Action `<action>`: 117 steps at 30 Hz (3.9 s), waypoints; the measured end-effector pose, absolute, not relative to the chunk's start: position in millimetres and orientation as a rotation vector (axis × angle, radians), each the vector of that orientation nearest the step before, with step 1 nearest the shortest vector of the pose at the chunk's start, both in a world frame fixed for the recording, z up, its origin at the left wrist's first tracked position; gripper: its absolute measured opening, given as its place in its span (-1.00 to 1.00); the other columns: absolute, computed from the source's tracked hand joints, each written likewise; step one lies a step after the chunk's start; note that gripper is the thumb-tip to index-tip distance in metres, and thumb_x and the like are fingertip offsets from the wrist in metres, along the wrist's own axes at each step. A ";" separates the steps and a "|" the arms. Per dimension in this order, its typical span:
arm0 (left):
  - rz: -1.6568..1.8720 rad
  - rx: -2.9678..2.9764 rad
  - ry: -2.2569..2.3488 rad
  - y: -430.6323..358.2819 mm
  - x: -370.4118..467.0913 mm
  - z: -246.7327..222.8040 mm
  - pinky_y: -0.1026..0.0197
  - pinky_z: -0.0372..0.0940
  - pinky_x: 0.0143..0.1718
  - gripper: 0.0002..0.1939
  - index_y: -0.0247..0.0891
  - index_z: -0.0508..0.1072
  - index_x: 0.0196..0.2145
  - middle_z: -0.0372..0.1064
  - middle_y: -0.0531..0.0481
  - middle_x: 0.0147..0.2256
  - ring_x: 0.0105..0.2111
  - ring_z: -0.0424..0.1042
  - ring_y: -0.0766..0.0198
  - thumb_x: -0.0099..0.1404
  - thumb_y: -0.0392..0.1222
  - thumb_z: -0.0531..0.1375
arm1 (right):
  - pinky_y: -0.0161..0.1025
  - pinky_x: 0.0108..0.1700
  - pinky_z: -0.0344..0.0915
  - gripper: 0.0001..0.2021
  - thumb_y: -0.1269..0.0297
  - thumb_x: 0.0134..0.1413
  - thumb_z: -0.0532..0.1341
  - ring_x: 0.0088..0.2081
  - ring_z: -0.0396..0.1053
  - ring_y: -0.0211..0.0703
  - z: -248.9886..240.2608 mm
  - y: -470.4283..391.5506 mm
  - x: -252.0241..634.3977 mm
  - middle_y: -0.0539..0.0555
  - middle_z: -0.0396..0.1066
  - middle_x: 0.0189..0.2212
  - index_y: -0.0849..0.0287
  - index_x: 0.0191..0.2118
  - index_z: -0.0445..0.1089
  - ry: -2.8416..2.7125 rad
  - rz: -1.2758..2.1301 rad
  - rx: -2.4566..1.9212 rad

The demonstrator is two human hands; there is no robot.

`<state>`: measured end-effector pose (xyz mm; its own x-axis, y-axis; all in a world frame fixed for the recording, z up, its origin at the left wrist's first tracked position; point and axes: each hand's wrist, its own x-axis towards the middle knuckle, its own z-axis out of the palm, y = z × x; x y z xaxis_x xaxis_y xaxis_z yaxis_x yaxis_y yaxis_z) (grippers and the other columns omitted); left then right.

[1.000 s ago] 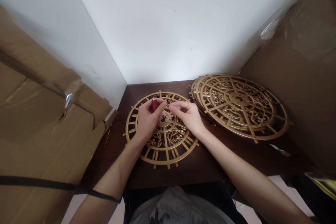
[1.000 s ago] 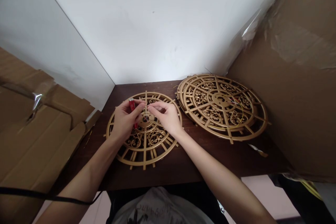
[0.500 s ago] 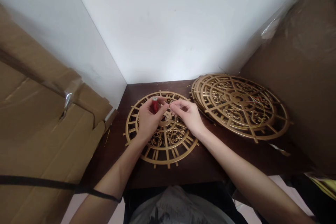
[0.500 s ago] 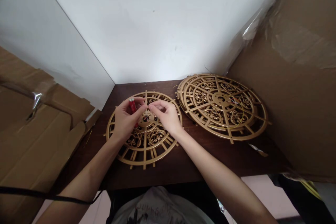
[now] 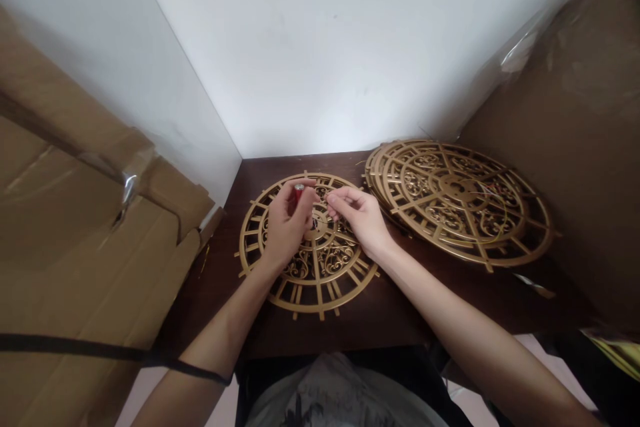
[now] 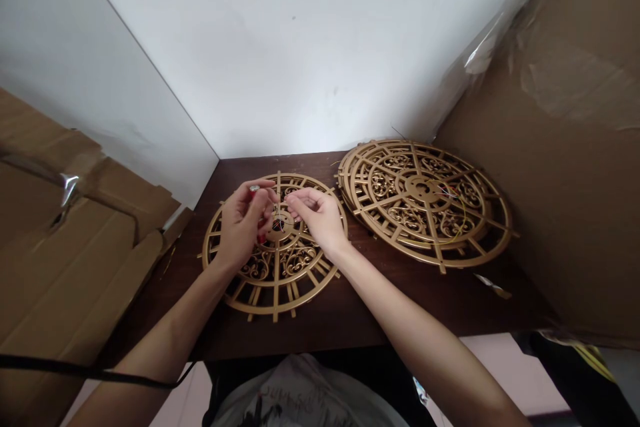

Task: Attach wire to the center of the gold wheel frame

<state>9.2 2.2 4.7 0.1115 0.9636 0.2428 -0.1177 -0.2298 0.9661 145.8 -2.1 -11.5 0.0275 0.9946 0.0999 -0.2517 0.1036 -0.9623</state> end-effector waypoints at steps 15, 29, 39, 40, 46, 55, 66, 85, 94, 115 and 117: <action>1.352 1.442 0.839 -3.6 7.9 8.2 0.39 0.00 -0.69 -0.74 -0.26 0.36 -0.13 0.36 -0.01 -0.44 -0.66 0.07 0.50 0.28 -0.11 0.09 | -0.31 -0.39 0.26 -0.79 0.13 -0.09 0.31 -0.51 0.28 -0.31 -9.4 -3.9 145.5 -0.05 0.37 -0.58 0.18 -0.44 0.43 -1.098 1.183 -0.962; 1.150 1.257 0.813 -0.8 13.4 9.1 0.47 -0.09 -0.75 -0.82 -0.23 0.17 -0.21 0.24 0.14 -0.58 -0.70 0.05 0.50 0.28 -0.14 0.08 | -0.29 -0.39 0.27 -0.82 0.16 -0.13 0.33 -0.53 0.28 -0.31 -8.9 -3.2 145.0 -0.05 0.38 -0.60 0.17 -0.47 0.45 -1.086 1.195 -0.931; 1.088 1.347 0.779 1.2 11.5 4.7 0.47 -0.08 -0.77 -0.81 -0.26 0.19 -0.20 0.25 0.13 -0.56 -0.74 0.05 0.57 0.28 -0.14 0.10 | -0.28 -0.42 0.22 -0.82 0.16 -0.16 0.35 -0.54 0.25 -0.31 -9.4 -3.9 144.8 -0.04 0.38 -0.60 0.17 -0.46 0.49 -1.058 1.178 -0.924; 1.087 1.357 0.770 1.3 11.4 4.1 0.48 -0.07 -0.77 -0.80 -0.26 0.19 -0.19 0.25 0.14 -0.56 -0.74 0.05 0.57 0.29 -0.15 0.10 | -0.28 -0.42 0.22 -0.82 0.16 -0.16 0.35 -0.54 0.25 -0.31 -9.6 -3.8 144.8 -0.04 0.38 -0.61 0.17 -0.46 0.49 -1.058 1.179 -0.918; 1.114 1.401 0.731 1.3 10.9 2.7 0.49 -0.04 -0.76 -0.76 -0.22 0.17 -0.09 0.25 0.15 -0.56 -0.74 0.06 0.57 0.30 -0.18 0.09 | -0.32 -0.44 0.21 -0.83 0.19 -0.17 0.36 -0.55 0.25 -0.34 -11.2 -2.7 145.2 -0.05 0.38 -0.61 0.19 -0.46 0.48 -1.047 1.179 -0.897; 1.106 1.415 0.714 1.6 10.5 2.3 0.50 -0.05 -0.76 -0.83 -0.23 0.17 -0.20 0.26 0.15 -0.55 -0.73 0.04 0.58 0.30 -0.16 0.10 | -0.34 -0.42 0.24 -0.86 0.23 -0.13 0.34 -0.54 0.28 -0.35 -11.9 -3.2 144.4 -0.06 0.40 -0.59 0.19 -0.44 0.48 -1.040 1.190 -0.890; 1.061 1.418 0.712 0.0 11.1 1.2 0.48 -0.05 -0.76 -0.82 -0.23 0.17 -0.20 0.25 0.15 -0.55 -0.73 0.03 0.58 0.29 -0.17 0.11 | -0.34 -0.44 0.23 -0.84 0.21 -0.11 0.34 -0.56 0.28 -0.35 -12.5 -2.9 146.2 -0.07 0.38 -0.62 0.20 -0.43 0.46 -1.057 1.193 -0.882; 1.061 1.405 0.722 0.3 11.7 2.5 0.48 -0.05 -0.76 -0.81 -0.23 0.16 -0.19 0.24 0.16 -0.56 -0.74 0.02 0.58 0.28 -0.19 0.12 | -0.32 -0.41 0.27 -0.84 0.21 -0.07 0.31 -0.56 0.28 -0.35 -10.0 -5.0 144.2 -0.08 0.35 -0.63 0.20 -0.46 0.42 -1.058 1.181 -0.880; 1.059 1.422 0.708 0.9 11.4 1.4 0.49 -0.06 -0.76 -0.83 -0.21 0.16 -0.22 0.24 0.15 -0.55 -0.73 0.02 0.57 0.29 -0.18 0.11 | -0.31 -0.41 0.26 -0.82 0.18 -0.08 0.31 -0.55 0.29 -0.34 -9.1 -5.0 144.5 -0.08 0.35 -0.63 0.20 -0.46 0.42 -1.080 1.177 -0.896; 1.243 1.377 0.759 2.9 5.7 6.2 0.42 0.16 -0.64 -0.86 -0.19 0.16 -0.27 0.30 0.16 -0.57 -0.67 0.24 0.47 0.30 -0.15 0.09 | -0.18 -0.11 0.39 -0.86 0.33 -0.09 0.32 -0.33 0.48 -0.23 -5.6 -1.5 150.2 0.02 0.53 -0.44 0.18 -0.32 0.50 -0.990 1.170 -0.916; 1.282 1.346 0.788 3.8 4.6 7.0 0.43 0.16 -0.61 -0.87 -0.19 0.17 -0.28 0.28 0.16 -0.60 -0.64 0.26 0.46 0.29 -0.15 0.10 | -0.16 -0.08 0.38 -0.86 0.34 -0.10 0.33 -0.30 0.49 -0.21 -5.9 -0.7 151.3 0.03 0.54 -0.42 0.18 -0.33 0.50 -0.959 1.142 -0.916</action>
